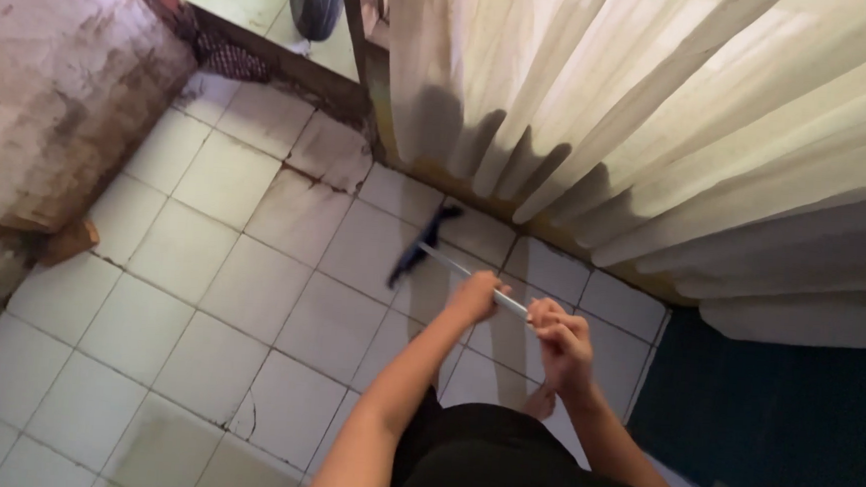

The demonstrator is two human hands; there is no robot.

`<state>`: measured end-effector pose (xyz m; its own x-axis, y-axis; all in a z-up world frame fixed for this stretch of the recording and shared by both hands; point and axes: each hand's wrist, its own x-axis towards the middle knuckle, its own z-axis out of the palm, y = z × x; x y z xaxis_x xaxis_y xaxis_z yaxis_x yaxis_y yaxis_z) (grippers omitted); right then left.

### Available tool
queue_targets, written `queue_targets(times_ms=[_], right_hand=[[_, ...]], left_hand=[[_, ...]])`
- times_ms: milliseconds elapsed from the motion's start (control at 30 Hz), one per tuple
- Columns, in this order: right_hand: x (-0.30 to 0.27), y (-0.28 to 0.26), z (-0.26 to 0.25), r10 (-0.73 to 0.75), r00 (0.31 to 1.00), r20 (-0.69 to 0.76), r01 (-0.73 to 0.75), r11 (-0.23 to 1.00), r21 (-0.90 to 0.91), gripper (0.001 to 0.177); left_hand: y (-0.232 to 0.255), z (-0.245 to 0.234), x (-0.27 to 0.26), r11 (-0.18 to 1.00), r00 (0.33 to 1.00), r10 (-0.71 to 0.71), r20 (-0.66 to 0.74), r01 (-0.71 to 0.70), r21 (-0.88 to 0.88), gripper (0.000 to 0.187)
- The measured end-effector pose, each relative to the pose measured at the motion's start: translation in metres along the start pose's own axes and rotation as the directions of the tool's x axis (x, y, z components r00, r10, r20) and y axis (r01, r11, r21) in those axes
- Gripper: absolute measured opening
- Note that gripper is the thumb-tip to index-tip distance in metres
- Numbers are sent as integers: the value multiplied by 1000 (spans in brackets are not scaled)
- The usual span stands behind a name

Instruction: The person uses a blue mop to clean a white tiled floor in a room. They move the mop back and forth across the surface, covering areas near a doorway, a parked red motorcycle, and a bed with a patterned sheet.

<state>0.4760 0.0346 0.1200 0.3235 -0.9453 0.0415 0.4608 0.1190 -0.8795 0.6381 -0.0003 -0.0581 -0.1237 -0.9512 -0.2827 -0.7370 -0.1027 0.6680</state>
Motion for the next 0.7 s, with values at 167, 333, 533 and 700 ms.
queue_targets(times_ms=[167, 333, 533, 700], right_hand=[[7, -15, -7, -182, 981, 71, 191, 971, -144, 29], [-9, -96, -26, -29, 999, -34, 25, 992, -127, 28], [-7, -75, -1, -55, 986, 159, 99, 953, -285, 30], [11, -15, 13, 17, 1000, 11, -16, 998, -65, 22]], left_hand=[[15, -30, 2, 997, 999, -36, -6, 36, 63, 29], [100, -63, -35, 999, 998, -29, 54, 31, -28, 34], [86, -39, -45, 992, 985, -33, 169, 52, -111, 43], [13, -29, -28, 980, 974, -186, 129, 194, -52, 26]])
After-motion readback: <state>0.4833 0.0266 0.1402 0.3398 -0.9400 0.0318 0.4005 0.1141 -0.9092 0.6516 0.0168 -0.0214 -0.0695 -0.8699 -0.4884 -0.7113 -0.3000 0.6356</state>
